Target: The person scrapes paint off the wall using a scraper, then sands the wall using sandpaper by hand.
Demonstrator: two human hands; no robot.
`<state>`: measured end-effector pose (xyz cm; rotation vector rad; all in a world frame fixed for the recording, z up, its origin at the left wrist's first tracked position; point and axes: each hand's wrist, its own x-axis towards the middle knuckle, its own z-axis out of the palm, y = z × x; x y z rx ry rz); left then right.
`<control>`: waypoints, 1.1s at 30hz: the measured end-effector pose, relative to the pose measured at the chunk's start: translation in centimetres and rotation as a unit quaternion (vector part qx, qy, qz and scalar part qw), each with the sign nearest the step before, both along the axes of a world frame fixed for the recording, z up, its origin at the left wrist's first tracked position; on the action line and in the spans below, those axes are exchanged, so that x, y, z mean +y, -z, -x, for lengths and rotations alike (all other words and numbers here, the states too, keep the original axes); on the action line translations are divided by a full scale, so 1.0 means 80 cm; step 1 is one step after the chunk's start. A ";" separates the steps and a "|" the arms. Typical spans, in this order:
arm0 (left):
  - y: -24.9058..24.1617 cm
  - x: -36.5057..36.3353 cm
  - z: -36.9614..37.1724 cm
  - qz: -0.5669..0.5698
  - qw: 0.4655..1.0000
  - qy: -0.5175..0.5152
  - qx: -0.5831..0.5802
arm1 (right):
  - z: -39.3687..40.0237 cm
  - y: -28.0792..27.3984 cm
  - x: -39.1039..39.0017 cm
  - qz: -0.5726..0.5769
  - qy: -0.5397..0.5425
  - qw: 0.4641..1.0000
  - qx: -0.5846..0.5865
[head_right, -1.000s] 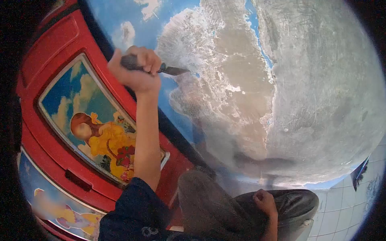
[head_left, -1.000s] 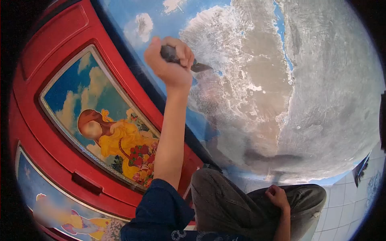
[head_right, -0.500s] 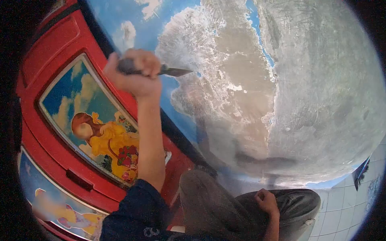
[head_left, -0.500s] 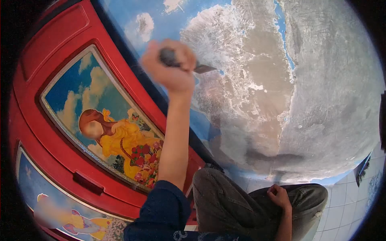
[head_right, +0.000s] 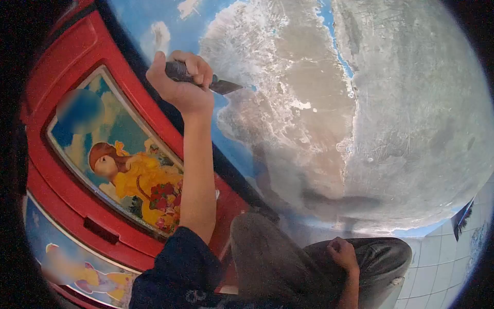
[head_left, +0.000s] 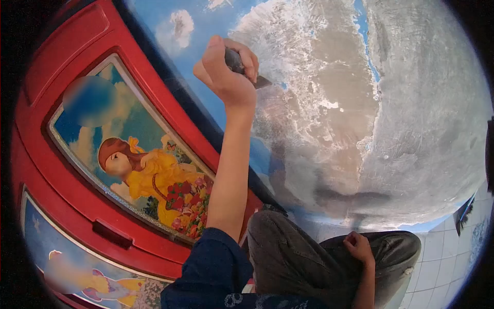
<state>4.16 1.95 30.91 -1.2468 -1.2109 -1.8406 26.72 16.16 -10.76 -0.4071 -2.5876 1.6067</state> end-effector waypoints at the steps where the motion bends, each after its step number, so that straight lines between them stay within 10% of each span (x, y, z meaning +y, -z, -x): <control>1: 0.002 -0.006 -0.004 -0.001 1.000 -0.003 0.003 | 0.000 0.004 0.000 0.009 0.008 1.000 -0.005; 11: 0.039 -0.005 -0.019 0.115 0.992 0.041 -0.022 | 0.004 -0.002 -0.001 0.014 0.003 0.999 0.042; 17: 0.240 0.020 -0.081 0.398 0.882 0.209 -0.138 | 0.016 -0.127 -0.040 0.241 0.094 0.920 0.295; 19: 0.282 0.032 -0.094 0.389 0.893 0.212 -0.079 | 0.022 -0.158 -0.039 0.198 0.097 0.924 0.313; 21: 0.286 0.030 -0.113 0.489 0.793 0.279 -0.231 | 0.033 -0.173 -0.034 0.154 0.100 0.925 0.331; 27: 0.301 0.032 -0.082 0.324 0.860 0.318 -0.233 | 0.071 -0.226 -0.021 -0.205 0.064 0.881 0.422; 33: 0.369 -0.008 0.024 0.142 0.909 0.160 -0.358 | 0.107 -0.387 -0.015 0.245 0.059 0.843 0.475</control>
